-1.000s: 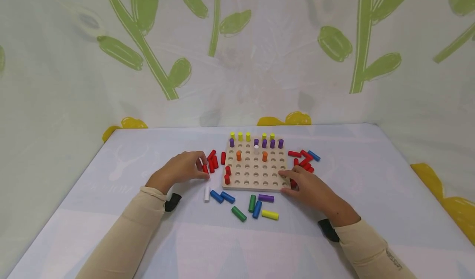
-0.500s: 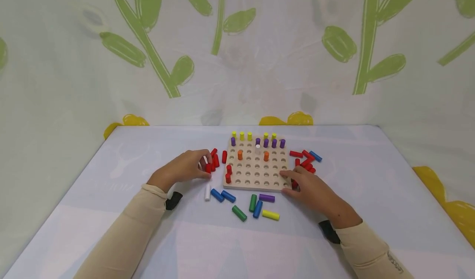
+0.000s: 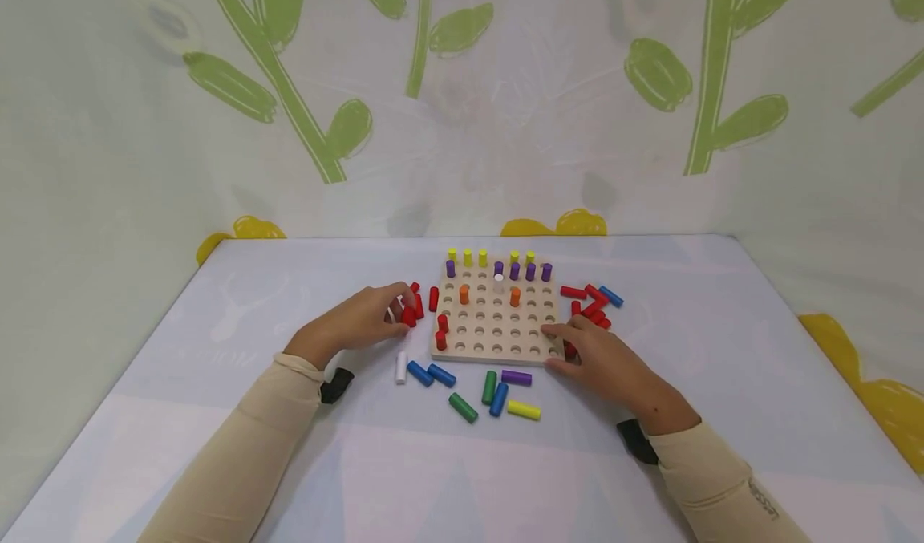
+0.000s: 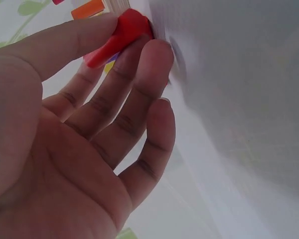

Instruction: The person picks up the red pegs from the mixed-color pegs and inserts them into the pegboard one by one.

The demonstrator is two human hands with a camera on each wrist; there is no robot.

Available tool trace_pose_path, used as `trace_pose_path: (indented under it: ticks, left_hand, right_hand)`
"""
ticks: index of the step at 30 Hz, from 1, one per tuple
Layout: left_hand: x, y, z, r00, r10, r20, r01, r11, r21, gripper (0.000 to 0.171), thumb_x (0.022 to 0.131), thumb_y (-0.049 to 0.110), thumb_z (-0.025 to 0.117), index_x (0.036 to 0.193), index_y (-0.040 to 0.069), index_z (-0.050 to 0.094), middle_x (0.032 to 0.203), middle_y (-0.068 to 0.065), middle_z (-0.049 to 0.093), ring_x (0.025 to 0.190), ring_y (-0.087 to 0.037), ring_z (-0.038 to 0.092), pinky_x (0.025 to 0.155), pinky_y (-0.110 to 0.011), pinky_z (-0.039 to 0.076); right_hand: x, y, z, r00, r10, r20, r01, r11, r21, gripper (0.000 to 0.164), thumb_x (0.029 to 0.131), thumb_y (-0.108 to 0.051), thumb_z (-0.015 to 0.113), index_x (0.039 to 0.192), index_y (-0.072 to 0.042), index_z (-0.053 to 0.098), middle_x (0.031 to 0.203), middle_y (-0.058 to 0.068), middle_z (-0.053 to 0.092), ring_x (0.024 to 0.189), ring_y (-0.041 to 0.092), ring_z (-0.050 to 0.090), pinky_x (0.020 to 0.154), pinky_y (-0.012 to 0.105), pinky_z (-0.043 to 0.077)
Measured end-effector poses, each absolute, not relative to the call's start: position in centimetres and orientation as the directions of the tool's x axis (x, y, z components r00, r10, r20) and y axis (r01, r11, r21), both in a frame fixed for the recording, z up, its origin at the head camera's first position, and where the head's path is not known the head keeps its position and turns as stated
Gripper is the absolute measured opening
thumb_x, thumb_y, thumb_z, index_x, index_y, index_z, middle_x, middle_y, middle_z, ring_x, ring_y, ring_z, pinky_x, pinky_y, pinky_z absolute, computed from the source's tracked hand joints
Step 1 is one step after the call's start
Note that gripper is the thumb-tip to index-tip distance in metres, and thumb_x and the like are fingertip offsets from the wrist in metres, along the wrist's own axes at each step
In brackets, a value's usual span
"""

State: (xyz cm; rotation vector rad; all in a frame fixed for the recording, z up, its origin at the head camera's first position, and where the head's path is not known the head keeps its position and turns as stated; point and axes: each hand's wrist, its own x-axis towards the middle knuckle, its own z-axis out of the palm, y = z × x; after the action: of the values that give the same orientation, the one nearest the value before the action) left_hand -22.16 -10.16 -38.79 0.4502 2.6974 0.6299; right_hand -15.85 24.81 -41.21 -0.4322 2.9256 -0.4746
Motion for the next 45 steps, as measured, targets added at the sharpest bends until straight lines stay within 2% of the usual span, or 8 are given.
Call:
trace_pose_path:
  ticks: [7, 19, 30, 37, 45]
  left_hand:
    - [-22.2, -9.9, -38.8, -0.898, 0.401, -0.182, 0.258, 0.814, 0.520, 0.031, 0.094, 0.016, 0.070, 0.122, 0.019, 0.055, 0.101, 0.000, 0.065, 0.090, -0.018, 0.059, 0.084, -0.030, 0.054]
    - [-22.1, -9.1, -38.7, -0.902, 0.415, -0.118, 0.296, 0.793, 0.532, 0.041, 0.094, 0.016, 0.070, 0.131, 0.018, 0.052, 0.103, -0.002, 0.065, 0.092, -0.018, 0.059, 0.084, -0.030, 0.055]
    - [-21.5, -7.9, -38.5, -0.915, 0.401, 0.031, 0.357, 0.773, 0.525, 0.037, 0.096, 0.017, 0.068, 0.130, 0.018, 0.053, 0.104, -0.001, 0.068, 0.091, -0.015, 0.062, 0.086, -0.029, 0.056]
    - [-20.7, -7.1, -38.4, -0.913, 0.378, 0.151, 0.401, 0.769, 0.498, 0.034, 0.095, 0.019, 0.069, 0.127, 0.017, 0.056, 0.106, 0.000, 0.073, 0.087, -0.012, 0.066, 0.079, -0.027, 0.056]
    - [-20.2, -6.2, -38.6, -0.900, 0.388, 0.199, 0.435, 0.771, 0.465, 0.035, 0.095, 0.023, 0.070, 0.127, 0.017, 0.057, 0.103, 0.001, 0.075, 0.082, -0.010, 0.065, 0.069, -0.019, 0.052]
  right_hand:
    - [-16.0, 24.9, -41.1, -0.946, -0.304, -0.110, -0.253, 0.908, -0.333, 0.062, 0.087, -0.037, 0.077, 0.142, -0.016, 0.057, 0.137, 0.024, 0.054, 0.120, 0.041, 0.055, 0.094, 0.056, 0.053]
    - [-15.9, 24.9, -41.2, -0.949, -0.302, -0.090, -0.257, 0.908, -0.331, 0.062, 0.086, -0.036, 0.078, 0.141, -0.015, 0.058, 0.135, 0.024, 0.055, 0.118, 0.040, 0.057, 0.093, 0.055, 0.053]
    - [-16.0, 24.8, -41.2, -0.949, -0.297, -0.107, -0.247, 0.909, -0.336, 0.062, 0.087, -0.037, 0.078, 0.141, -0.016, 0.058, 0.135, 0.023, 0.055, 0.117, 0.038, 0.057, 0.093, 0.054, 0.054]
    - [-15.9, 24.8, -41.2, -0.947, -0.303, -0.103, -0.254, 0.908, -0.334, 0.061, 0.087, -0.036, 0.077, 0.141, -0.016, 0.058, 0.135, 0.022, 0.055, 0.115, 0.036, 0.057, 0.094, 0.054, 0.054]
    - [-15.9, 24.8, -41.1, -0.949, -0.296, -0.108, -0.248, 0.912, -0.326, 0.062, 0.087, -0.037, 0.077, 0.142, -0.015, 0.057, 0.136, 0.024, 0.054, 0.119, 0.040, 0.056, 0.094, 0.055, 0.053]
